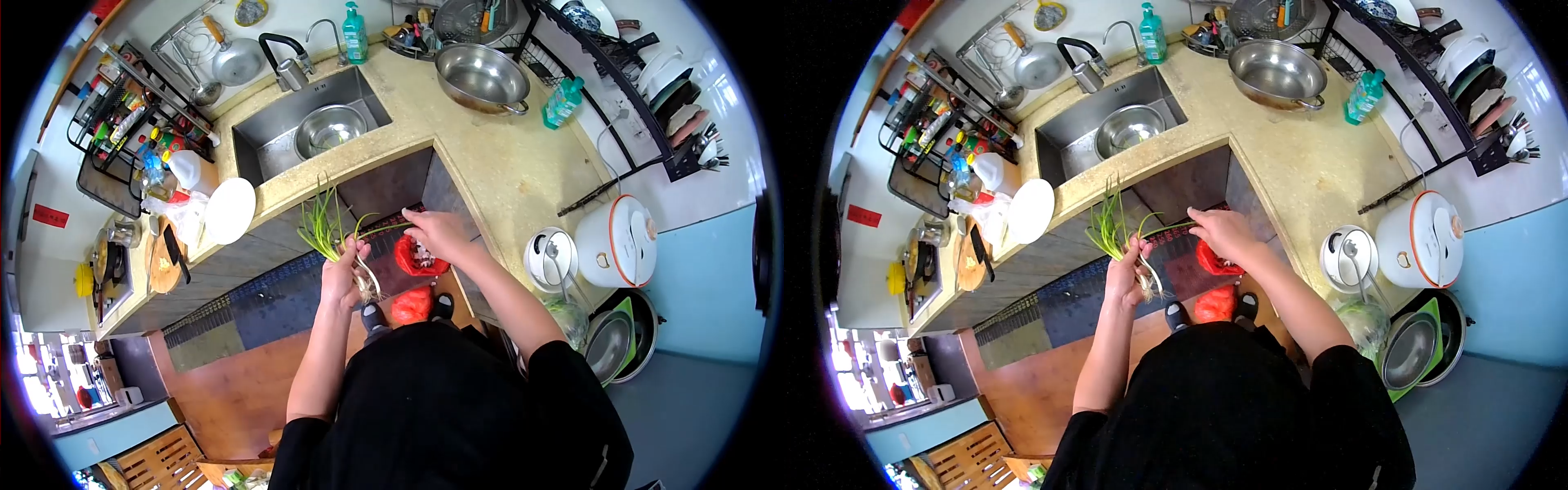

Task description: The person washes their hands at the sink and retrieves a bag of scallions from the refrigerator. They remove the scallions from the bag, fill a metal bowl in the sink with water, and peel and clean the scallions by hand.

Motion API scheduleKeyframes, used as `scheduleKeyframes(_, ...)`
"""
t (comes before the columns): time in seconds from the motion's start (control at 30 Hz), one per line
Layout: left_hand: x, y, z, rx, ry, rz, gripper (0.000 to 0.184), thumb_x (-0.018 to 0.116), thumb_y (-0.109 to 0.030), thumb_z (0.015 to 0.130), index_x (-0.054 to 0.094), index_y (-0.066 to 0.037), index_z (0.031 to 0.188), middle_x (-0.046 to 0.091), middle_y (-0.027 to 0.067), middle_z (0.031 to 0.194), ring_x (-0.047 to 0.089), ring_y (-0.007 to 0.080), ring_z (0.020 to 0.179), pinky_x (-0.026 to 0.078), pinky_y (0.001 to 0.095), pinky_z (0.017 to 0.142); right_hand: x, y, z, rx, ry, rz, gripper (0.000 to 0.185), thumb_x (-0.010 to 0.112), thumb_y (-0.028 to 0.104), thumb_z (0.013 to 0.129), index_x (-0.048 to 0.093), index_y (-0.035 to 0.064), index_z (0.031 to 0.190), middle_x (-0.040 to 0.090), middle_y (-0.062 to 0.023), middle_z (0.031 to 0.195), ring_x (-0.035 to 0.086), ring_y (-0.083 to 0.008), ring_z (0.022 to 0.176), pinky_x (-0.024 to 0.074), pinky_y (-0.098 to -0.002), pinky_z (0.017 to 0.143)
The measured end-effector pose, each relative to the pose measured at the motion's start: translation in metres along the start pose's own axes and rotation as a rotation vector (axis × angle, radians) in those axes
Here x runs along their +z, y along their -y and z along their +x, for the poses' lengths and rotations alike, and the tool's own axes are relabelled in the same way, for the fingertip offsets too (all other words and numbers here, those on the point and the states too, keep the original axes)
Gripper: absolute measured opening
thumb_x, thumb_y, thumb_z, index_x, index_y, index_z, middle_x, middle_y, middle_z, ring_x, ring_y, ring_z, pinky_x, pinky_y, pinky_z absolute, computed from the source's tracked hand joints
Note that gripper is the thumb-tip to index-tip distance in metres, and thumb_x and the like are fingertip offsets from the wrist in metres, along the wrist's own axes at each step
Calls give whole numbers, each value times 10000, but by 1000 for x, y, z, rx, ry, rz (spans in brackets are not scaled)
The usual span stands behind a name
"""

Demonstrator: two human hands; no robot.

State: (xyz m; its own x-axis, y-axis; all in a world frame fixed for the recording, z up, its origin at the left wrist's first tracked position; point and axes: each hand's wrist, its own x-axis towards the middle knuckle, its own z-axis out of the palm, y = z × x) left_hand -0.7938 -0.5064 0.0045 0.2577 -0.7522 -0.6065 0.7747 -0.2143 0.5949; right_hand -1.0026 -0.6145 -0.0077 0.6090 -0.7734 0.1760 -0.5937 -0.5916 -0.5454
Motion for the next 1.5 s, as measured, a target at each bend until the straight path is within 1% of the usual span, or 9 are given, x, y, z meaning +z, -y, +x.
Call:
scheduleKeyframes(0.13, -6, -2, -4, -21, 45, 27, 199, 584, -168, 959, 580, -65, 1130, 641, 12, 895, 657, 89, 803, 385, 147, 436, 13, 3, 8, -114, 121, -3, 320, 628, 252, 878, 650, 73, 1142, 684, -138, 1029, 649, -324, 935, 521, -414, 788)
scheduleKeyframes(0.37, -27, -18, -8, 22, 90, 238, 204, 614, -170, 945, 596, -41, 1101, 632, 16, 852, 590, 66, 682, 378, 165, 474, 18, 7, -7, -169, 180, 16, 180, 558, 209, 909, 572, 43, 842, 656, -149, 826, 633, -344, 806, 491, -469, 705)
scheduleKeyframes(0.47, -35, -25, -7, 19, 67, 330, 218, 617, -177, 943, 588, -40, 1109, 615, 4, 832, 557, 55, 652, 368, 152, 467, 20, 6, -24, -105, 252, 167, 161, 528, 204, 915, 579, 53, 894, 650, -156, 821, 625, -361, 791, 479, -483, 692)
scheduleKeyframes(0.6, -38, -19, -6, 14, 95, 387, 198, 629, -153, 931, 611, -24, 1080, 639, 17, 832, 578, 60, 643, 378, 164, 472, 41, 9, -30, 81, 163, 185, 245, 502, 198, 891, 565, 13, 743, 643, -172, 722, 624, -384, 766, 472, -480, 679)
scheduleKeyframes(0.8, -32, 24, 2, 24, 106, 517, 178, 628, -135, 930, 636, -13, 1059, 683, 38, 850, 628, 69, 658, 393, 177, 479, 106, -50, -26, 869, -6, 865, 372, 400, 223, 893, 590, -21, 686, 596, -175, 651, 629, -291, 684, 485, -432, 660)
scheduleKeyframes(0.97, -35, 20, 0, -48, 101, 461, 196, 632, -153, 932, 630, -9, 1064, 683, 43, 870, 646, 78, 690, 402, 183, 492, 96, -99, -44, 547, 214, 32, 340, 447, 238, 898, 650, -16, 799, 647, -250, 827, 643, -385, 804, 495, -493, 718)
scheduleKeyframes(1.1, -39, 13, -2, -100, 108, 506, 207, 633, -165, 933, 625, -6, 1065, 684, 52, 869, 648, 89, 694, 409, 189, 495, 116, -145, -32, 454, 325, -35, 235, 559, 206, 842, 664, -4, 860, 658, -242, 864, 638, -412, 830, 507, -487, 740)
scheduleKeyframes(1.33, -46, 9, -8, -145, 127, 503, 287, 548, -250, 983, 622, 3, 1094, 689, 53, 875, 625, 86, 686, 394, 184, 492, 122, -181, -2, 483, 622, -60, 329, 569, 286, 873, 689, -19, 898, 664, -251, 969, 645, -409, 909, 512, -476, 795)
scheduleKeyframes(1.5, -59, 10, -7, -161, 103, 534, 242, 594, -230, 958, 631, -7, 1043, 683, 50, 818, 621, 83, 656, 402, 191, 478, 105, -177, 8, 407, 621, -206, 202, 602, 152, 822, 699, -16, 880, 658, -266, 938, 659, -401, 870, 520, -470, 784)
